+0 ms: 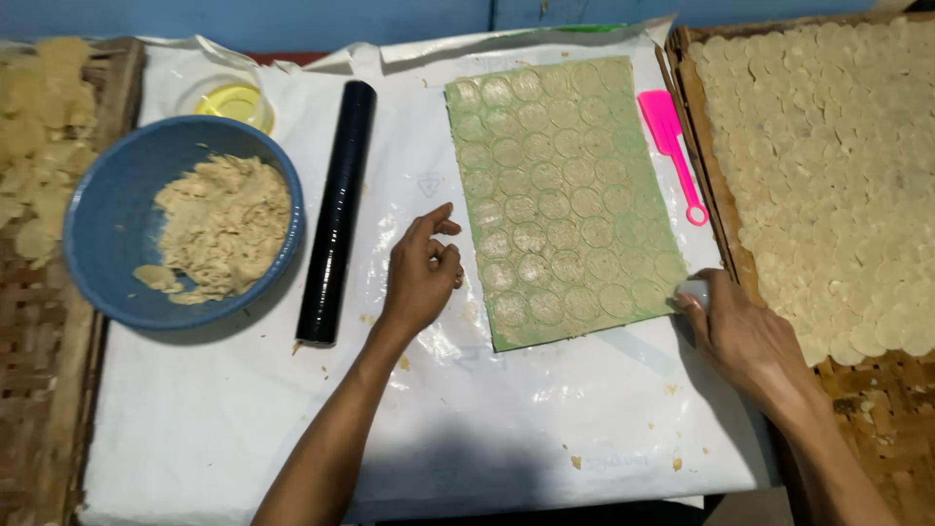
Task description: Cutting out round shapes from a sheet of green dough and placing them onto a bamboo drying tray.
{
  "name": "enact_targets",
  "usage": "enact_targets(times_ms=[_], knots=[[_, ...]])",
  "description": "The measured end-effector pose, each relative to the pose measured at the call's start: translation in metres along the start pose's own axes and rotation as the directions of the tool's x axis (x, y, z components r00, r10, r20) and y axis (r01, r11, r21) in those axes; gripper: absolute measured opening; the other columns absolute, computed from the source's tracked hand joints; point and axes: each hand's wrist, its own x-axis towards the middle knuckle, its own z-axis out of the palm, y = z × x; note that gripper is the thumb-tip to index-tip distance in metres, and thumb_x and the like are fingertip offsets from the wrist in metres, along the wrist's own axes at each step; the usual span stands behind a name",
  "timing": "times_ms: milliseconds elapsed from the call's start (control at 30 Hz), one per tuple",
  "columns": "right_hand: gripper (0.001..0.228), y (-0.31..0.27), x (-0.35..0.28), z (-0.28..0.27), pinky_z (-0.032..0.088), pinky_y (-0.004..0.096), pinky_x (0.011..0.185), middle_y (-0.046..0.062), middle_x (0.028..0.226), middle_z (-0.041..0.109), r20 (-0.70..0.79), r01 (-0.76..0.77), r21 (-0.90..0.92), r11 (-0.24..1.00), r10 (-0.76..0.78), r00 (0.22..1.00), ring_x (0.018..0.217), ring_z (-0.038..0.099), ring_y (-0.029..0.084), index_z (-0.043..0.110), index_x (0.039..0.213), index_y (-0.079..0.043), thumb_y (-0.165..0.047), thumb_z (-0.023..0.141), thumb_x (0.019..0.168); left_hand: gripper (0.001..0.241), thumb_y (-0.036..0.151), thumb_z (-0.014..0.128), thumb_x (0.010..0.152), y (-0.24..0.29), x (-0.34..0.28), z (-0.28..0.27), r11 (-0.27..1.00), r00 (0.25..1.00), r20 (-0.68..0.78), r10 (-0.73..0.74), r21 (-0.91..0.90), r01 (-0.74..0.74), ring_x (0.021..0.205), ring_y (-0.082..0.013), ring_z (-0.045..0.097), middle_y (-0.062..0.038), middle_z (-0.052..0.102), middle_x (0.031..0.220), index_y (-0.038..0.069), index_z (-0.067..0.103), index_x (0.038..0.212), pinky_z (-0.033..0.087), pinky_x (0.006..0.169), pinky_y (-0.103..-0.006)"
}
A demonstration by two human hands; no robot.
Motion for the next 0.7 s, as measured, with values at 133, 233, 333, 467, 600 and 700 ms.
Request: enact_targets(times_ms=[133,233,333,467,600,700], knots=[[0.05,-0.002,-0.022,0.004,0.059,0.056,0.077,0.029,0.117,0.068,-0.118,-0.031,0.106,0.994,0.044,0.992,0.091,0.073,0.045,0.047,0.134,0.001,-0.04,0.039,0.106,0.051,0.001,0.056,0.088,-0.001,0.008,0.006,0.992,0.999,-0.033,-0.039,0.122,0.043,0.051,-0.0111,0.057,-0.01,0.064,0.108,-0.007,0.053,0.139,0.049,0.046,-0.027],[0.051,0.002,-0.029,0.01,0.06,0.057,0.072,0.031,0.115,0.069,-0.073,-0.057,0.093,0.994,0.064,0.995,0.081,0.076,0.048,0.046,0.13,0.002,-0.042,0.035,0.107,0.048,0.009,0.055,0.091,0.01,0.018,0.017,0.919,0.996,-0.061,-0.065,0.385,0.084,0.099,-0.0282,0.068,-0.021,0.065,0.122,-0.009,0.056,0.136,0.056,0.09,-0.0363],[0.061,0.005,-0.026,0.014,0.062,0.058,0.073,0.033,0.12,0.066,-0.082,-0.049,0.078,0.996,0.055,0.995,0.083,0.078,0.048,0.043,0.137,0.006,-0.045,0.033,0.106,0.059,0.011,0.053,0.092,0.043,0.023,0.029,0.913,0.978,-0.073,-0.195,0.35,0.209,0.065,-0.0225,0.068,-0.007,0.064,0.063,-0.018,0.045,0.142,0.059,0.081,-0.0378],[0.065,0.012,-0.019,0.019,0.061,0.056,0.08,0.033,0.103,0.072,0.06,-0.072,0.23,0.971,0.059,0.996,0.087,0.076,0.045,0.038,0.143,0.004,-0.048,0.031,0.104,0.038,0.037,0.054,0.098,0.081,0.026,0.04,0.845,0.833,-0.162,-0.529,-0.01,0.534,0.075,-0.0246,0.056,-0.014,0.061,0.091,-0.001,0.056,0.105,0.045,0.068,-0.0369],[0.053,0.02,-0.019,0.026,0.06,0.051,0.077,0.03,0.103,0.074,0.095,-0.03,0.408,0.912,-0.01,0.995,0.083,0.077,0.041,0.048,0.124,0.004,-0.045,0.037,0.104,0.032,0.026,0.06,0.098,0.075,0.039,0.041,0.717,0.726,-0.178,-0.664,-0.424,0.553,0.043,-0.0155,0.038,-0.009,0.048,0.059,0.003,0.054,0.076,0.032,0.039,-0.0285],[0.067,0.023,-0.022,0.026,0.041,0.066,0.106,0.036,0.131,0.063,0.179,-0.072,0.449,0.891,-0.011,0.984,0.125,0.057,0.055,0.038,0.15,-0.003,-0.051,0.029,0.104,0.024,0.022,0.063,0.088,0.016,0.068,0.043,0.79,0.781,-0.237,-0.578,-0.402,0.463,0.037,-0.0123,0.048,-0.003,0.049,0.054,0.003,0.062,0.074,0.037,0.033,-0.0259]])
